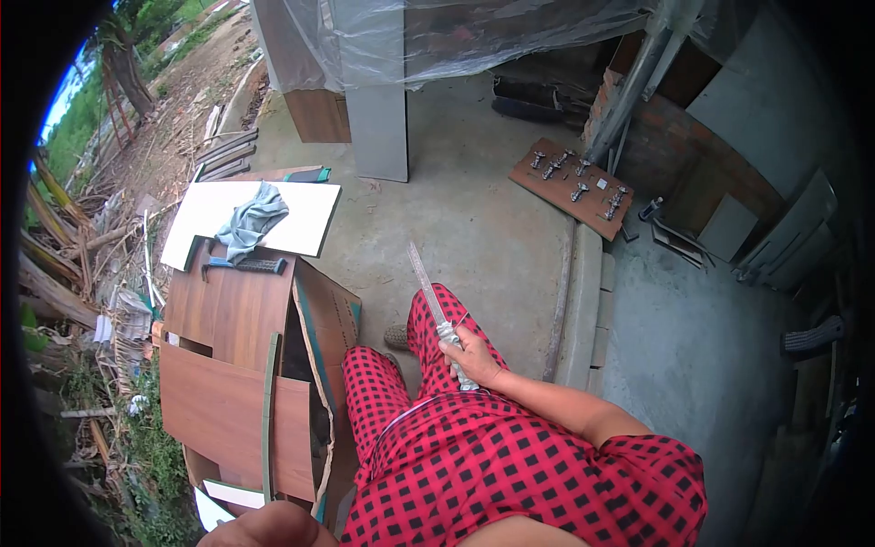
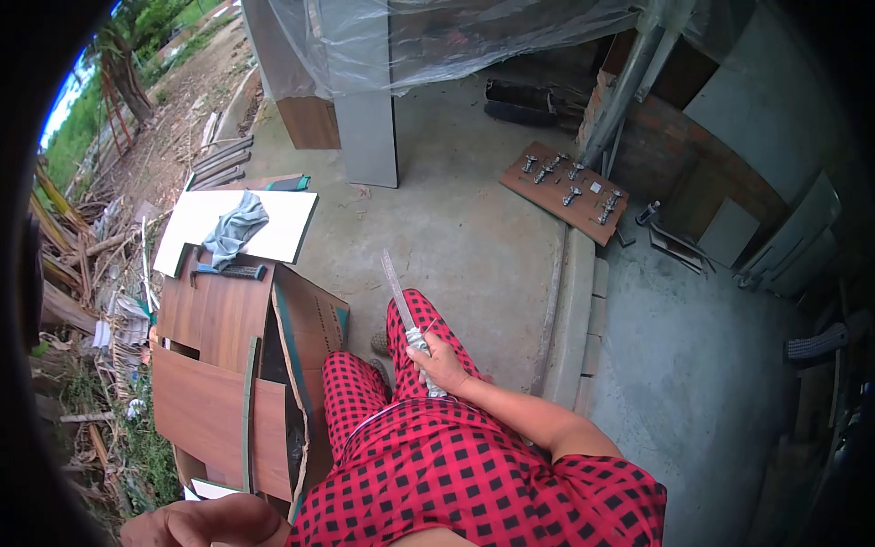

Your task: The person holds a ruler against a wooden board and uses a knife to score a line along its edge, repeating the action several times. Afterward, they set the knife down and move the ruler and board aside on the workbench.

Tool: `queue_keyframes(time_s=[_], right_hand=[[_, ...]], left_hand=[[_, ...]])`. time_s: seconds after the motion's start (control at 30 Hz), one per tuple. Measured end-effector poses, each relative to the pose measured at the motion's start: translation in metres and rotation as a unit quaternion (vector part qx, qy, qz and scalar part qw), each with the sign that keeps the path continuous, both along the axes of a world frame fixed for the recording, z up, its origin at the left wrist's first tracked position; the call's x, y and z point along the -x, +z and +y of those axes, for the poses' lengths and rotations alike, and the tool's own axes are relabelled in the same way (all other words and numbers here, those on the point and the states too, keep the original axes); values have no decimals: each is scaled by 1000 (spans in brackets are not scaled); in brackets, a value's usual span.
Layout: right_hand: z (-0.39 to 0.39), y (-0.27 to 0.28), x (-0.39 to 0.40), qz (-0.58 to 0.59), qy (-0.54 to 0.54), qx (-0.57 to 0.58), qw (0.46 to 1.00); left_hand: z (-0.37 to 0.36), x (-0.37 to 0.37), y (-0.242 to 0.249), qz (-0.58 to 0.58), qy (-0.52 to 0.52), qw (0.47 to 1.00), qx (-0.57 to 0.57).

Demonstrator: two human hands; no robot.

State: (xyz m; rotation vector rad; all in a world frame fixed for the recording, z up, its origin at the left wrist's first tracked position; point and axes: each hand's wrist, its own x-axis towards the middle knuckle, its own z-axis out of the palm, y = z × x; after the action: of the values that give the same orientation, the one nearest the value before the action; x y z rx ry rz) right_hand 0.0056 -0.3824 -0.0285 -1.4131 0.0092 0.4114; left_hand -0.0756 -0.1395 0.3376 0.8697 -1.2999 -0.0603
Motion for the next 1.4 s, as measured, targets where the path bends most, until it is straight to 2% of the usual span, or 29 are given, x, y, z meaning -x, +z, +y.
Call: queue_keyframes(time_s=[0.03, 0.07, 0.13, 0.2, 0.23, 0.27, 0.3, 0.33, 0.4, 0.43, 0.47, 0.53, 0.63, 0.67, 0.73, 0.8, 0.9, 1.2, 1.4], right_hand=[[0, -1, 0, 0, 0, 6, 1000], [0, -3, 0, -1, 1, 11, 1000], [1, -2, 0, -2, 1, 6, 1000], [1, -1, 0, -2, 1, 9, 1000], [0, -2, 1, -2, 2, 12, 1000], [0, -2, 0, -3, 3, 9, 1000], [0, -1, 1, 3, 2, 0, 1000], [1, 0, 3, 13, 3, -8, 1000], [1, 1, 3, 12, 12, -7, 1000], [1, 3, 4, 17, 7, 0, 1000], [2, 5, 3, 20, 6, 6, 1000], [3, 5, 3, 24, 26, -6, 999], [4, 1, 2, 7, 33, -9, 999], [4, 4, 2, 10, 27, -5, 1000], [5, 6, 1, 11, 27, -2, 1000], [6, 5, 1, 21, 19, -4, 1000], [6, 2, 1, 25, 21, -4, 999], [5, 1, 1, 14, 26, -13, 999], [5, 3, 1, 6, 25, -6, 1000]], left_hand=[[5, -11, -2, -22, -73, 997, -21], [14, -10, -12, -24, -70, 997, -26], [29, -6, -43, 111, -53, 992, 32], [37, -19, -76, 139, 15, 989, -41], [38, -17, -95, 193, 136, 968, -83], [40, -14, -114, 243, 256, 928, -122], [40, -19, -128, 273, 368, 862, -218], [43, -23, -141, 298, 471, 771, -308], [54, -34, -178, 172, 610, 595, -494], [67, -34, -196, 116, 618, 498, -597], [80, -34, -216, 124, 627, 486, -596], [104, -30, -253, 92, 693, 408, -587], [121, -26, -280, 132, 725, 341, -584], [124, -24, -284, 139, 731, 328, -582], [127, -23, -289, 233, 695, 353, -582], [127, -21, -289, 235, 695, 361, -576], [130, -22, -300, 215, 722, 364, -547], [144, -35, -317, 146, 777, 316, -525], [149, -35, -326, 127, 795, 343, -484]])
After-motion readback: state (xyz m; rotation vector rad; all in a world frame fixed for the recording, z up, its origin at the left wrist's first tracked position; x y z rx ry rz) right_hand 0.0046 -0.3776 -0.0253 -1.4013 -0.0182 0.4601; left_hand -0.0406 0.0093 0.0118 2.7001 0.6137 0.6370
